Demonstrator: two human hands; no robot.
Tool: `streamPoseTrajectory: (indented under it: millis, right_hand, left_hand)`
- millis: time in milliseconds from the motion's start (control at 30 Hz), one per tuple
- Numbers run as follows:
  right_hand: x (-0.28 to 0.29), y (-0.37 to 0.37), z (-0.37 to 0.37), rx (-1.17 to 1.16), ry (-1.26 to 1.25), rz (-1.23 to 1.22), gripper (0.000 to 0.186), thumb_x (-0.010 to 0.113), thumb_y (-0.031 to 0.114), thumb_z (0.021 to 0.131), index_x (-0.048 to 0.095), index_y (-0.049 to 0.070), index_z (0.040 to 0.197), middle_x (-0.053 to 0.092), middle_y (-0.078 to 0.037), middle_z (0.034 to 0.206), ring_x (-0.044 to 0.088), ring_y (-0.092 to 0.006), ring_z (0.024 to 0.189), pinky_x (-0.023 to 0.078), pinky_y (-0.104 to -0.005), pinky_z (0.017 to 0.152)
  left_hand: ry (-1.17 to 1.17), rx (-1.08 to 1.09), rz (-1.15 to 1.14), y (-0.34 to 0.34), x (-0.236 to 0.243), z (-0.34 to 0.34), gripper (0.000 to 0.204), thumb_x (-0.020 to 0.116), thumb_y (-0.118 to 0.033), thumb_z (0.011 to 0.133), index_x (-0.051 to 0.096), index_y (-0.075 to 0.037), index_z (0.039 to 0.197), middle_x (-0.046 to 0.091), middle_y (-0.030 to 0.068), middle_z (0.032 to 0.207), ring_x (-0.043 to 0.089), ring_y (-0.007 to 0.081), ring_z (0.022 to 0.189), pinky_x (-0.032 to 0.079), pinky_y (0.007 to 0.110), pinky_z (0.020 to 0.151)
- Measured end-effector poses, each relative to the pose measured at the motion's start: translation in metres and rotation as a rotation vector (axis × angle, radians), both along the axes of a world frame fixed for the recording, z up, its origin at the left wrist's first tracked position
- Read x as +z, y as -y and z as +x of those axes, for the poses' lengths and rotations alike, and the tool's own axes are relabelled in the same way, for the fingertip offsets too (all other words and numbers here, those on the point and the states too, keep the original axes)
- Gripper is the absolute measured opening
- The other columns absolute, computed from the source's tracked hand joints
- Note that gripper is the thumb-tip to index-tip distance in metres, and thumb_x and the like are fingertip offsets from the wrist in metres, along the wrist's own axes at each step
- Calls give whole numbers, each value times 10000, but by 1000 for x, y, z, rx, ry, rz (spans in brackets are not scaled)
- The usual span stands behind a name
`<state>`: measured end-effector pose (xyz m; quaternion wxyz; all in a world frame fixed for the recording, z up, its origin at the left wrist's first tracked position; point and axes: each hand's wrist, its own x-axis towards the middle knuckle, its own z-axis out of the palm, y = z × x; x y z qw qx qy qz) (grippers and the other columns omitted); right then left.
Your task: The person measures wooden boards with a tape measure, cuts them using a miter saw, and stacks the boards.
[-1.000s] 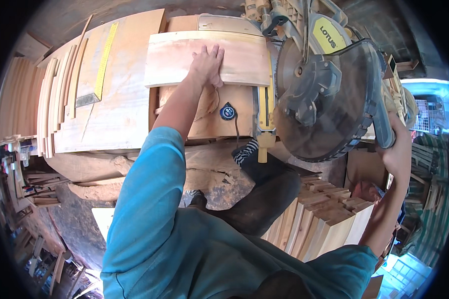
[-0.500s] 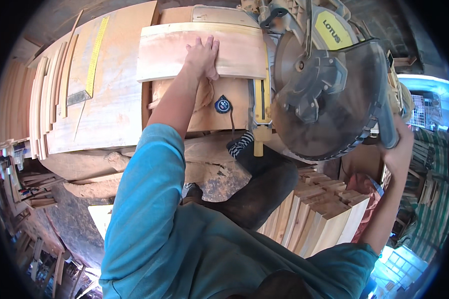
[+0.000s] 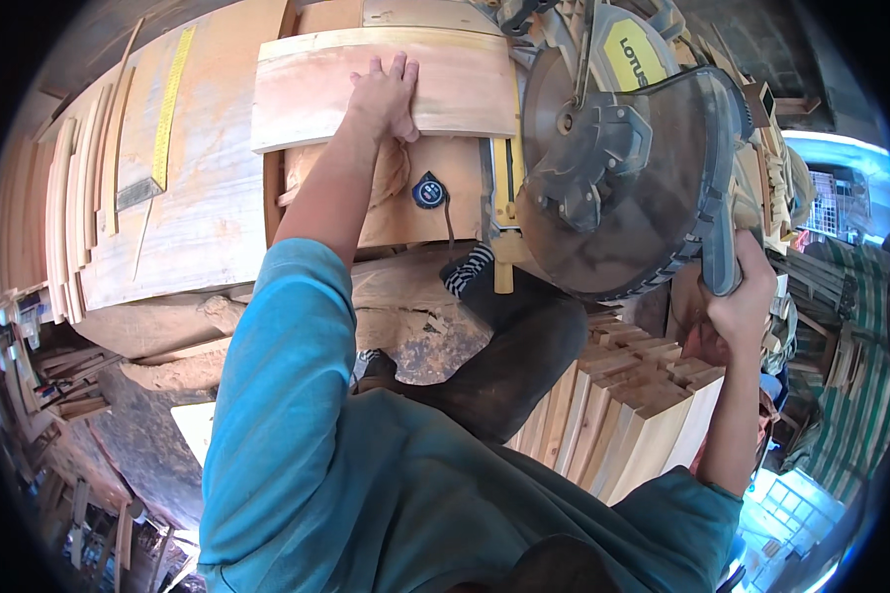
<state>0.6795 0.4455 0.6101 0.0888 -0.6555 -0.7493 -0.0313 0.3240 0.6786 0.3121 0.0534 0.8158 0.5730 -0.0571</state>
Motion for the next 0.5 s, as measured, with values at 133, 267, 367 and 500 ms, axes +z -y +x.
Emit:
streamPoseTrajectory:
  millis: [133, 267, 367, 500]
  right_hand:
    - [-11, 4, 4, 10, 22, 26, 252, 690, 28, 666, 600, 26, 902, 574, -149, 800, 587, -345, 721, 495, -352, 713]
    - [-23, 8, 8, 40, 51, 44, 265, 716, 48, 668, 590, 31, 901, 576, -162, 800, 605, -372, 743, 498, -381, 712]
    - [-31, 9, 9, 56, 88, 77, 280, 739, 72, 670, 588, 32, 902, 577, -166, 800, 609, -385, 750, 498, -396, 706]
    - [-40, 10, 10, 83, 90, 104, 296, 762, 99, 676, 601, 29, 915, 584, -171, 809, 611, -389, 752, 501, -408, 703]
  left_hand:
    - [10, 1, 8, 0, 0, 0, 1277, 886, -482, 571, 273, -130, 1634, 304, 138, 1683, 374, 504, 1472, 466, 701, 1063]
    - [16, 0, 7, 0, 1, 1, 1277, 888, -476, 567, 277, -130, 1633, 303, 133, 1685, 374, 500, 1474, 465, 704, 1061]
    - [52, 9, 52, 2, -1, 1, 1246, 904, -436, 533, 342, -110, 1596, 365, 129, 1645, 414, 477, 1440, 483, 702, 1047]
    - [71, 5, 87, 3, -3, 1, 1222, 911, -408, 515, 382, -97, 1572, 400, 130, 1620, 438, 472, 1418, 492, 704, 1039]
